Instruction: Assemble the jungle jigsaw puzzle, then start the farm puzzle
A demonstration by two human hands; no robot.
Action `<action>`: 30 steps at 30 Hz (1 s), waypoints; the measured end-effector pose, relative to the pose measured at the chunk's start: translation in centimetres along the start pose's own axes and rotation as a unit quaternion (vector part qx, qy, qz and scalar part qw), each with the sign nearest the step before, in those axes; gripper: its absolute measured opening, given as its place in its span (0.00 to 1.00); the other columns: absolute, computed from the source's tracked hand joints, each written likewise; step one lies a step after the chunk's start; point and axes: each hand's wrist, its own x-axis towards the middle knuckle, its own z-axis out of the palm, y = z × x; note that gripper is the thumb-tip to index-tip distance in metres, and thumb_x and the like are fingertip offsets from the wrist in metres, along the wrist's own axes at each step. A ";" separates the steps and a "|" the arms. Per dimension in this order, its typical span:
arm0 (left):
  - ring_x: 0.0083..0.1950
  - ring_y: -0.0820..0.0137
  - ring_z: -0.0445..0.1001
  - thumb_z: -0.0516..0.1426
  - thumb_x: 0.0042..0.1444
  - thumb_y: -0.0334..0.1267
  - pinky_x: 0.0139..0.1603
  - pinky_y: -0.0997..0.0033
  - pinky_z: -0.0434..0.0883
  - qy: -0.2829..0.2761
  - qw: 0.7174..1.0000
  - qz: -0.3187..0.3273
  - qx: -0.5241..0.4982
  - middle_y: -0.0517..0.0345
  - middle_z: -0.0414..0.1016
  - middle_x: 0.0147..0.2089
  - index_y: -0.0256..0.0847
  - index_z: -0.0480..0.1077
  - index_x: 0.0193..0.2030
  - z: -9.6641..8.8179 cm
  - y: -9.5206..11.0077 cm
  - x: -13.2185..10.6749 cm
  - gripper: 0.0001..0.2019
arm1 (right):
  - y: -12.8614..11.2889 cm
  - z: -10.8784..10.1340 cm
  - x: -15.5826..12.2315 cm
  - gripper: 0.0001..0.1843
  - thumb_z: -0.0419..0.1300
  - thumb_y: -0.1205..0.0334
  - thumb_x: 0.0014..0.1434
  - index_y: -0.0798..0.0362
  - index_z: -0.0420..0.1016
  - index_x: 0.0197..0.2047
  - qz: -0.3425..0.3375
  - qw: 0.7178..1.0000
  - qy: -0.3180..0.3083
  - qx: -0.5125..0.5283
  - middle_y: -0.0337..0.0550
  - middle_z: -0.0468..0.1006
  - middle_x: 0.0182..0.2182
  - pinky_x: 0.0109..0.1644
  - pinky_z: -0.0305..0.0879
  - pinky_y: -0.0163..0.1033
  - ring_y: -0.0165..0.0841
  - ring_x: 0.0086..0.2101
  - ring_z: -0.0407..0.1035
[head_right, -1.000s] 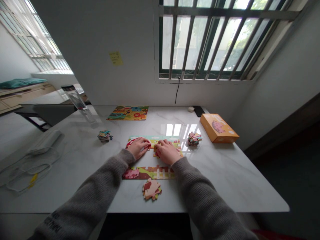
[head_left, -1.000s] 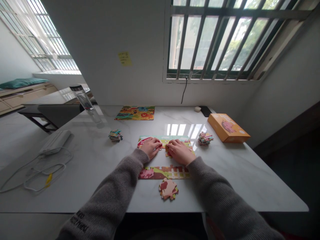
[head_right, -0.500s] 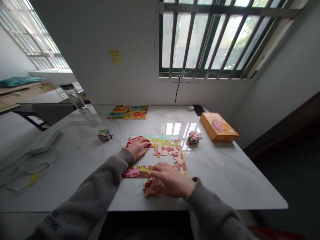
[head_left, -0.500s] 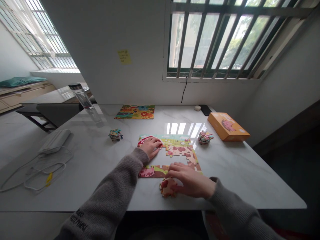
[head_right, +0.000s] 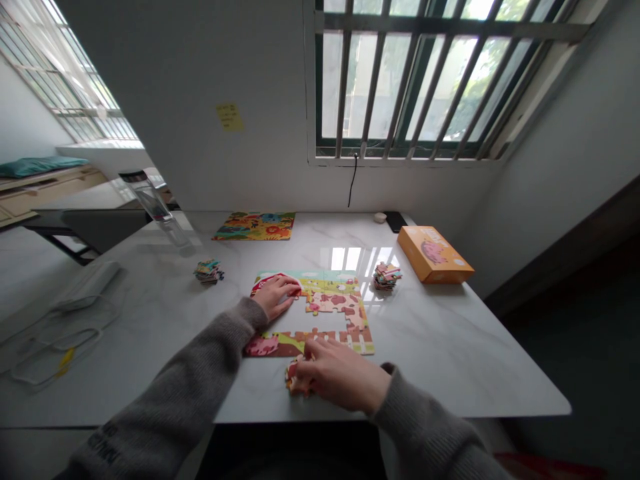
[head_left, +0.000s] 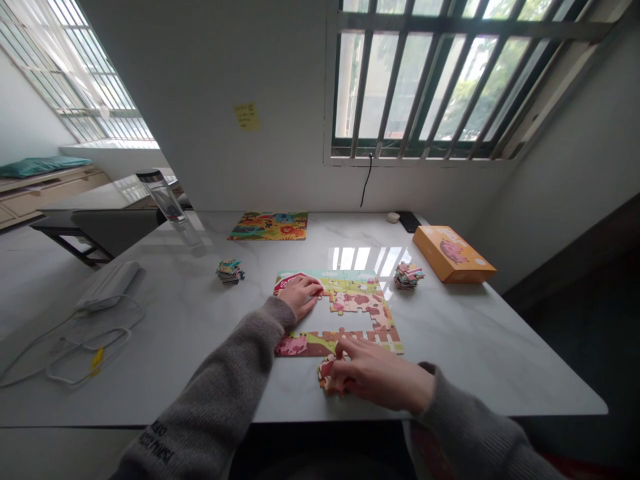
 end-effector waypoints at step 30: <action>0.32 0.69 0.79 0.64 0.53 0.54 0.39 0.66 0.78 0.102 0.840 -0.145 -0.513 0.58 0.78 0.33 0.38 0.71 0.38 -0.2 1.9 1.1 0.20 | 7.7 -1.4 7.2 0.22 0.57 0.70 0.60 0.49 0.66 0.58 0.043 0.949 0.311 -0.015 0.49 0.64 0.50 0.42 0.72 0.41 0.34 0.39 0.69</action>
